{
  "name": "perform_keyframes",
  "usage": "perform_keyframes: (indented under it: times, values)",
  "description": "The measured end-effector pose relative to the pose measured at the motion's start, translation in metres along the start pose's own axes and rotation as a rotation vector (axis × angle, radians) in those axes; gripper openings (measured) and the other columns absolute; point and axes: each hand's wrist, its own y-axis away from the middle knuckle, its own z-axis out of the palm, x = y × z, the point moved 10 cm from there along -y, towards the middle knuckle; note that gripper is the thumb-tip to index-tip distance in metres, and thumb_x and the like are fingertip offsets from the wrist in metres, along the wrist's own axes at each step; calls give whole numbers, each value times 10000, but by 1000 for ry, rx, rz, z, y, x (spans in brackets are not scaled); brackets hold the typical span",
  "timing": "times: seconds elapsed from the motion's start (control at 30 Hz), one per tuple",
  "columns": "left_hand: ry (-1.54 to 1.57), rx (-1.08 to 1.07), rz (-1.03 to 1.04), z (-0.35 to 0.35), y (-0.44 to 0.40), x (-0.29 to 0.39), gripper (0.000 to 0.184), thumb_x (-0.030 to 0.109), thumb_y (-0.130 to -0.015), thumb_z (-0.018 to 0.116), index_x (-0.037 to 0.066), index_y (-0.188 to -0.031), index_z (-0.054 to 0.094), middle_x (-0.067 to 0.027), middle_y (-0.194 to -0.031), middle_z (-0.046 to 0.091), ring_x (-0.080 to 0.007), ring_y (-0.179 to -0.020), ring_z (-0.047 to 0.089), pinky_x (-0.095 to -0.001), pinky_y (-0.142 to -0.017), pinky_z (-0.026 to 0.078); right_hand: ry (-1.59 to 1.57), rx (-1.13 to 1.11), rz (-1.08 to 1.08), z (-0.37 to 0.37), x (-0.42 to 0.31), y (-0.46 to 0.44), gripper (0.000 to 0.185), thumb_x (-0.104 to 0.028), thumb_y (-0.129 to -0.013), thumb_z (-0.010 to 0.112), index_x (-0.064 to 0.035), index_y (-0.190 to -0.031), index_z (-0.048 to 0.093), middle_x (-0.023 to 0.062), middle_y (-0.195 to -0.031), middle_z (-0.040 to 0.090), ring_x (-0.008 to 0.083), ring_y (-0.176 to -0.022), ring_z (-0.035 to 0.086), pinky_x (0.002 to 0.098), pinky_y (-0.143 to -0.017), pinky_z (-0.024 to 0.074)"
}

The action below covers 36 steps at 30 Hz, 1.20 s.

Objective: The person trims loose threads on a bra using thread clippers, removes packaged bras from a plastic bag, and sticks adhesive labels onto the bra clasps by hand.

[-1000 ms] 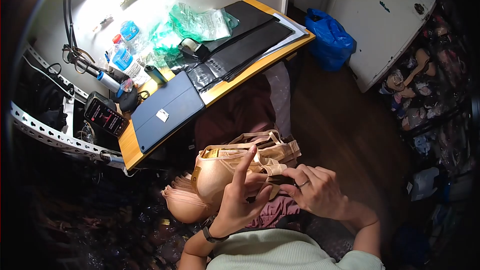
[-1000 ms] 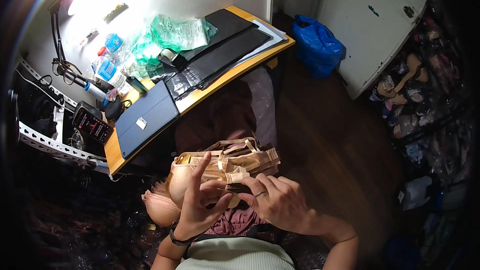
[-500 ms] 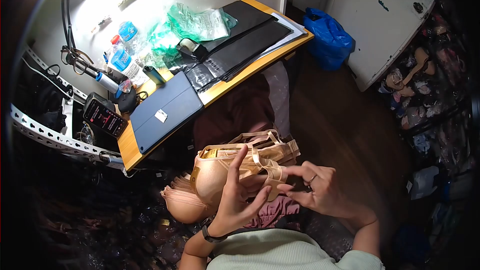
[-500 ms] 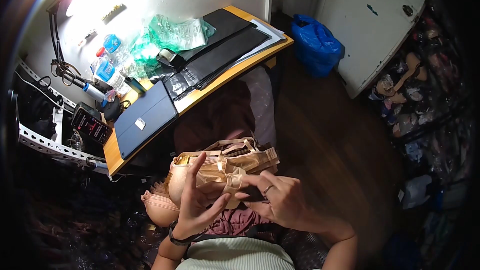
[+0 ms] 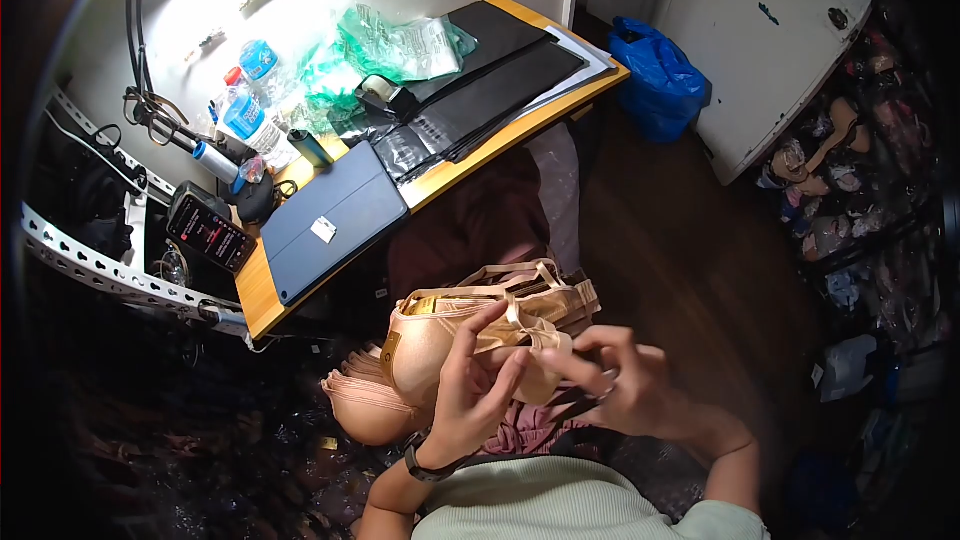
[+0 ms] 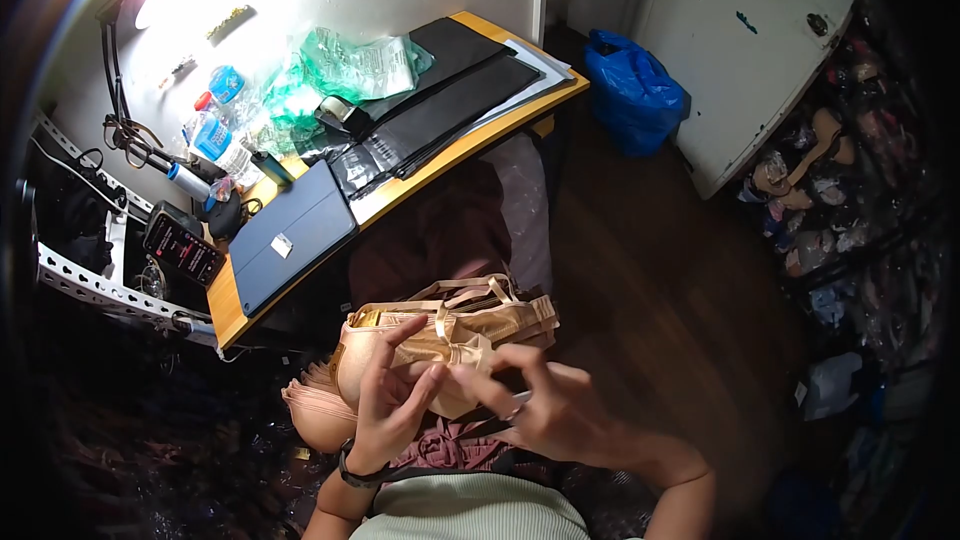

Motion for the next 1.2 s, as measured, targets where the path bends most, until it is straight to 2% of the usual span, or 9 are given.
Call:
perform_keyframes:
  times: [0.13, 0.23, 0.3, 0.43, 0.57, 0.73, 0.83, 0.97, 1.2]
  values:
    - [260, 8, -102, 5, -4, -2, 399, 17, -961, 441, -18, -1334, 303, -175, -1043, 640, -189, -942, 642, -287, -851, 521, -433, 92, 90, 12, 34, 5, 375, -64, -804, 663, -93, -1173, 604, 55, -851, 594, 95, -650, 585, 244, -528, 484]
    - [131, 108, 63, -21, -5, 1, 207, 52, -958, 479, -55, -1134, 500, -165, -1072, 636, -180, -896, 647, -266, -812, 522, -1247, 103, 928, 49, 83, 35, 212, -86, -870, 595, 3, -1062, 594, -4, -675, 559, 13, -505, 453, 179, -428, 346]
    - [-127, 195, 163, -43, 1, 10, 178, 52, -943, 521, -56, -1084, 528, -140, -1060, 640, -152, -818, 636, -210, -737, 494, -1283, 123, 986, 53, 84, 41, 199, -78, -851, 614, -1, -1032, 581, -4, -694, 567, 5, -484, 441, 159, -425, 329]
    - [-319, 482, 340, -61, 18, 28, 192, 8, -824, 668, -11, -991, 574, -104, -1055, 611, -160, -895, 590, -251, -788, 463, -1113, 110, 873, 46, 78, 35, 193, -86, -831, 643, 0, -988, 569, 4, -718, 579, 14, -545, 476, 168, -479, 377]
    - [-374, 225, 284, -26, 20, 15, 185, -7, -815, 666, -23, -984, 593, -101, -1010, 613, -157, -923, 596, -250, -779, 469, -1010, 86, 867, 45, 73, 32, 199, -100, -807, 658, -17, -938, 532, -14, -688, 541, 15, -541, 439, 181, -465, 333]
    - [652, -165, -539, 8, 72, -93, 464, 255, -939, 558, -31, -1279, 422, -157, -1108, 585, -188, -976, 600, -278, -832, 500, -427, 274, 535, -30, 110, 16, 148, -118, -816, 640, -10, -904, 589, 1, -784, 563, 60, -737, 531, 229, -652, 447]
    - [1334, 386, -708, -28, 106, -137, 810, 532, -885, 508, -4, -1408, 198, -223, -1361, 377, -322, -1222, 439, -404, -1009, 416, 445, 13, 592, -50, 139, -5, 295, -169, -807, 674, -7, -1028, 565, 163, -923, 568, 339, -792, 610, 388, -703, 492]
    - [1199, 455, -301, -69, 89, -169, 845, 623, -825, 525, 46, -1396, 292, -145, -1400, 365, -287, -1276, 369, -409, -1086, 309, 286, -133, 346, -3, 155, -51, 362, -92, -850, 585, -2, -1186, 484, 201, -1044, 499, 383, -912, 563, 428, -776, 461]
    - [1394, 496, -313, -46, 56, -179, 801, 609, -795, 593, 118, -1385, 365, -79, -1424, 380, -261, -1285, 363, -454, -1100, 258, -51, -117, -83, 95, 88, -169, 372, 55, -839, 501, 16, -1207, 475, 197, -951, 493, 352, -822, 538, 402, -762, 447]
